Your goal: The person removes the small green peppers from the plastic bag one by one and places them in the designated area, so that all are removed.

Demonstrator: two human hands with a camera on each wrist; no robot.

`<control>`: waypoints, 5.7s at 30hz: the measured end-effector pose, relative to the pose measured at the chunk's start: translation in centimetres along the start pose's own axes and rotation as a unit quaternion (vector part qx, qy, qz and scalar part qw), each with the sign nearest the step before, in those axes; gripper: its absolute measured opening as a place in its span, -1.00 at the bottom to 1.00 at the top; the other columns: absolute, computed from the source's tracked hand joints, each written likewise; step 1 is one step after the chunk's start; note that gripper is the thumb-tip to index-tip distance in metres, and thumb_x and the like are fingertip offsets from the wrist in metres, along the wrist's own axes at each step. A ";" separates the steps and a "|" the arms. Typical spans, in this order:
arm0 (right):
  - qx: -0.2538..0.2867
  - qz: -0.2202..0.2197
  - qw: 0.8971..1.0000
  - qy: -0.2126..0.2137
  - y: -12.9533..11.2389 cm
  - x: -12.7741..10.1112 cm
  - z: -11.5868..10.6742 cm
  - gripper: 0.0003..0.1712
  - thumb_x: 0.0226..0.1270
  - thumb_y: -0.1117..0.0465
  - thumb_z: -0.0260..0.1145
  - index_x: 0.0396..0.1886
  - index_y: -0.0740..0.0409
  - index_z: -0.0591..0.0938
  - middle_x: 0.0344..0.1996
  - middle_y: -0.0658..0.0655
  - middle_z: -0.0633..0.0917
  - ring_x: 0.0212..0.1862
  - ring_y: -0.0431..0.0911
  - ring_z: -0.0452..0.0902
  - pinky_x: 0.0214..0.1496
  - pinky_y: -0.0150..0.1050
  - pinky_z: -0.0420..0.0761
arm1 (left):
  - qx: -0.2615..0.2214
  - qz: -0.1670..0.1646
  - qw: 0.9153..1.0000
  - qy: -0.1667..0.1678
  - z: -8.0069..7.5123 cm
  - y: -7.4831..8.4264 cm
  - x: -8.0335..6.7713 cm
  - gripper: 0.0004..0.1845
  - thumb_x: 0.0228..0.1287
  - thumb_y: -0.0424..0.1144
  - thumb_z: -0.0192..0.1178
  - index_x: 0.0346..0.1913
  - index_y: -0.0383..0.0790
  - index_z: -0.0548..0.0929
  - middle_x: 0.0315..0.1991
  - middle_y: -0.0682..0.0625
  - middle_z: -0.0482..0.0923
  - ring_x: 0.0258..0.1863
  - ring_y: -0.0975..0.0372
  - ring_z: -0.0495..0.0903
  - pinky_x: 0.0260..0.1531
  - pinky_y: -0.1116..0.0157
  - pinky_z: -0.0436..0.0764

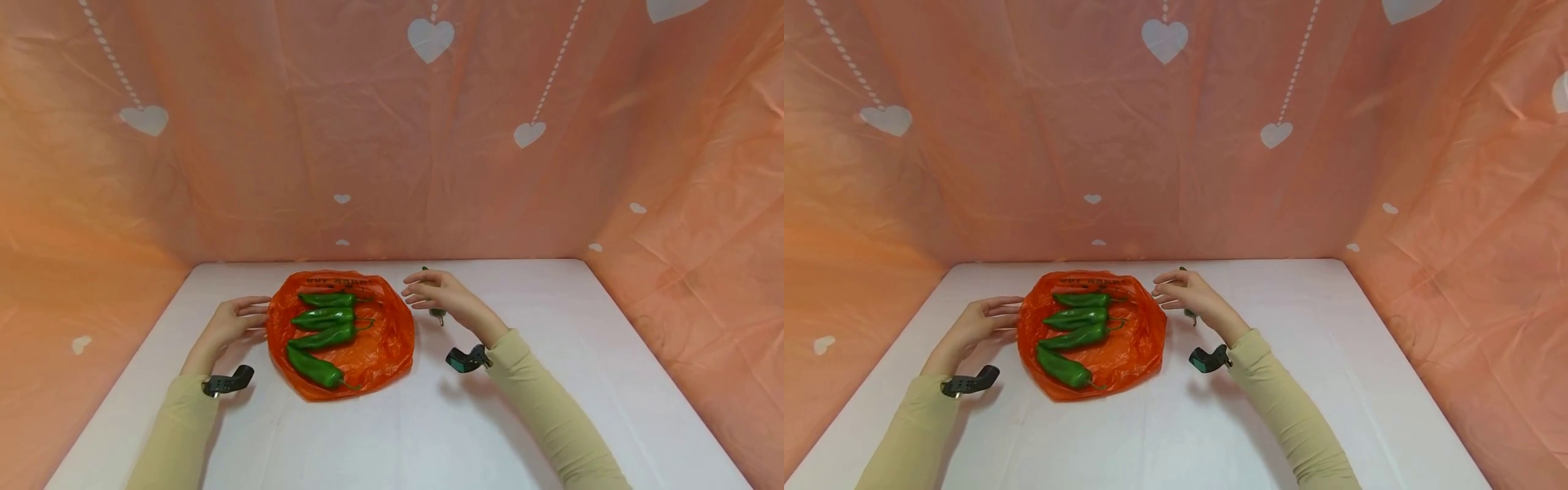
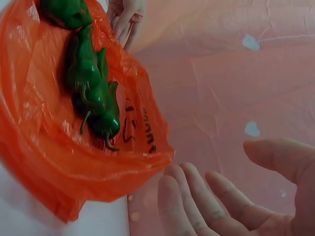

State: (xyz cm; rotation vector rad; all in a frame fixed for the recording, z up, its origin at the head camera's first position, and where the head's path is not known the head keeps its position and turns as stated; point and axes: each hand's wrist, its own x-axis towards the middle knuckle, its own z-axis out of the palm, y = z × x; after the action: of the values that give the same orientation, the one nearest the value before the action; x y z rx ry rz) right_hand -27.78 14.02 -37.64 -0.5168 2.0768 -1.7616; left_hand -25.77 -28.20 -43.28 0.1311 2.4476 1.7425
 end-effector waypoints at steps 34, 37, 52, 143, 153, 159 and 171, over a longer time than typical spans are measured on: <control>0.004 0.032 0.992 -0.121 2.5 1.8 6.4 -0.56 0.46 0.25 0.12 0.19 0.49 0.43 0.01 0.46 0.57 0.08 0.23 0.51 0.09 -0.09 0.58 | -0.026 -0.015 0.999 0.019 0.4 0.0 0.0 -0.51 0.33 -0.45 0.12 0.26 -0.59 0.32 -0.01 -0.40 0.55 -0.39 0.17 0.70 -0.30 0.14 0.69; 0.007 0.039 0.992 -0.124 2.5 1.9 6.9 -0.57 0.44 0.25 0.15 0.18 0.44 0.45 0.01 0.43 0.59 0.08 0.22 0.52 0.09 -0.06 0.57 | -0.019 -0.010 1.000 0.018 0.3 -0.1 0.0 -0.51 0.33 -0.45 0.11 0.27 -0.60 0.32 0.00 -0.42 0.54 -0.38 0.17 0.70 -0.30 0.15 0.69; -0.020 0.057 0.986 -0.153 2.3 2.6 8.3 -0.55 0.43 0.19 0.18 0.19 0.38 0.48 -0.02 0.33 0.64 0.04 0.17 0.56 0.08 -0.07 0.57 | -0.033 -0.019 0.999 0.020 0.4 0.2 0.0 -0.50 0.33 -0.43 0.12 0.27 -0.59 0.31 -0.06 -0.30 0.61 -0.40 0.18 0.70 -0.32 0.15 0.69; -0.169 0.057 0.971 -0.156 3.0 3.0 14.4 -0.48 0.01 0.24 0.53 0.00 0.31 0.61 -0.36 -0.03 0.64 -0.36 -0.23 0.54 -0.30 -0.40 0.60 | -0.004 -0.019 0.999 0.026 0.6 0.2 -0.1 -0.54 0.34 -0.43 0.12 0.24 -0.57 0.37 -0.02 -0.40 0.56 -0.39 0.17 0.69 -0.32 0.15 0.70; -0.116 0.083 0.972 -0.188 3.0 3.1 14.2 -0.52 0.08 0.32 0.46 0.03 0.35 0.59 -0.33 -0.01 0.67 -0.33 -0.22 0.58 -0.29 -0.32 0.65 | -0.004 -0.017 1.000 0.021 0.6 0.3 -0.1 -0.53 0.34 -0.44 0.12 0.25 -0.59 0.35 -0.02 -0.42 0.55 -0.40 0.18 0.69 -0.34 0.18 0.70; -0.110 0.090 0.971 -0.191 2.8 3.1 14.1 -0.51 0.10 0.35 0.43 0.07 0.35 0.58 -0.28 0.00 0.66 -0.28 -0.23 0.55 -0.24 -0.32 0.63 | -0.008 -0.013 1.000 0.020 0.6 0.3 0.0 -0.53 0.34 -0.45 0.11 0.25 -0.60 0.34 0.00 -0.44 0.54 -0.39 0.19 0.69 -0.34 0.19 0.70; -0.084 0.093 0.972 -0.200 2.7 3.2 13.7 -0.58 0.07 0.48 0.36 0.00 0.35 0.63 -0.32 0.01 0.63 -0.30 -0.20 0.46 -0.32 -0.40 0.54 | -0.018 -0.005 1.000 0.017 0.7 0.0 0.1 -0.52 0.33 -0.45 0.11 0.25 -0.63 0.32 -0.01 -0.43 0.54 -0.39 0.21 0.68 -0.34 0.20 0.70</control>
State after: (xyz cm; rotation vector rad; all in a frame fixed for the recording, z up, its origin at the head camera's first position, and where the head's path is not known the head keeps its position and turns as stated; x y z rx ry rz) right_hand -23.79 1.11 -42.54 -0.6428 1.9221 -1.2611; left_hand -25.77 -27.54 -43.56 0.0843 2.4351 1.7974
